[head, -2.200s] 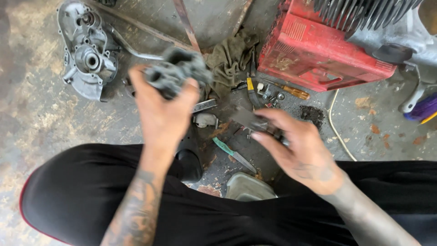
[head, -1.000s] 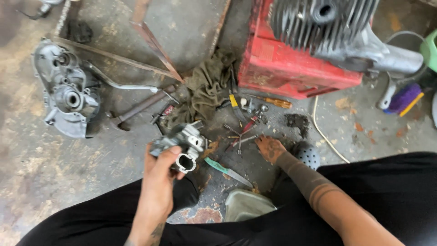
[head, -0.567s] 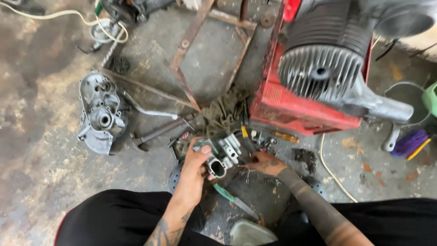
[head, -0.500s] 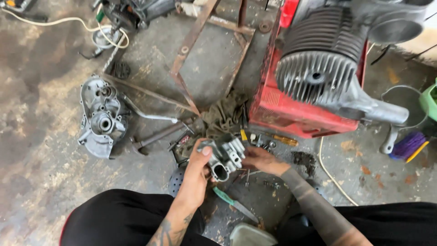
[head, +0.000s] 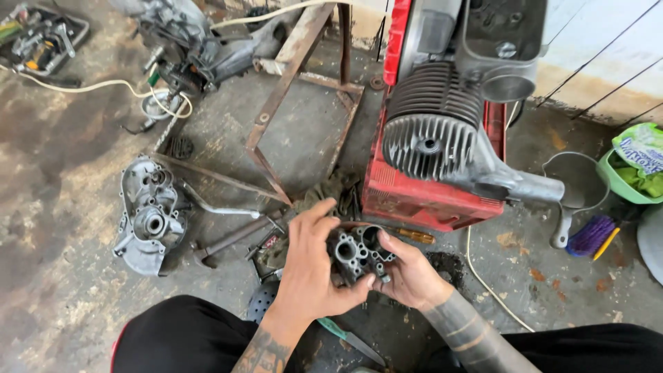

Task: Disassembling and inspecting a motorcycle carburetor using a screwdriver

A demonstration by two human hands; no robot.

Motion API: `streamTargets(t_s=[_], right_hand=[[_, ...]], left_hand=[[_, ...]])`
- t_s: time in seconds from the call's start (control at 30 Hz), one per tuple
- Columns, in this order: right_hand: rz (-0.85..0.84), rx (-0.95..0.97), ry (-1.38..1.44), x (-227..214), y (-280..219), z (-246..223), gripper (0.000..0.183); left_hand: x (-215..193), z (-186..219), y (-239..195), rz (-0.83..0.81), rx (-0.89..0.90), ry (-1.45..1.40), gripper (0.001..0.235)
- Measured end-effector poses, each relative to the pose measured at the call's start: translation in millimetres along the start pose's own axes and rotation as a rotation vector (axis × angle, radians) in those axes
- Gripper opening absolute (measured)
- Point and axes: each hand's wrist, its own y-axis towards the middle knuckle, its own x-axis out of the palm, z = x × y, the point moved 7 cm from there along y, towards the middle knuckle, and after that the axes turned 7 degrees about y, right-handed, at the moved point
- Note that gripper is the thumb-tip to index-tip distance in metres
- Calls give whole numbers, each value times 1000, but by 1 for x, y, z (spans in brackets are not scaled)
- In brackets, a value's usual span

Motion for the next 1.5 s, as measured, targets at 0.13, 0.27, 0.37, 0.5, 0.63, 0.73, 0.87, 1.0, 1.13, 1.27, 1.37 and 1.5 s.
streamTargets(t_s=[0.13,0.27,0.37,0.5,0.63,0.73,0.87,1.0,1.13,1.27,1.37,1.5], right_hand=[[39,-132,-60,28,-17,-24,58],[-209,-284,-137,55,-28,-28,60],[-315,-289,-33,66,-34,-12,55],[-70,-155,82,25,-12,8,78],[-67,-239,232,-3,-1,12,37],[-100,-304,132,7,-7,0,45],[-367,-648,-276,68,-50,-36,85],[-215,-1082,-930,100,-102,-65,97],[-108,-1336,-1305,105,-122,-52,112],[-244,-1316,-1642,127,-112,-21,92],[-245,-1210,-1365,131,-114,-39,99],[-28,-1158,-1240,104,-144,-49,116]], left_hand=[[-6,-7,0,77,-162,-266,85],[11,1,-1,-123,-362,-512,101],[20,5,-15,3,-332,-584,79],[19,7,-14,-11,-357,-550,70],[20,15,-14,34,-290,-413,62],[21,13,-13,85,-303,-441,70],[46,-27,-23,157,-775,-1001,90],[62,-43,-34,201,-1141,-1429,104],[59,-10,-23,54,-1164,-1678,113],[52,16,-32,-17,-1354,-1712,104],[64,5,-36,-127,-1325,-1675,129],[57,-2,-19,-25,-1075,-1855,114]])
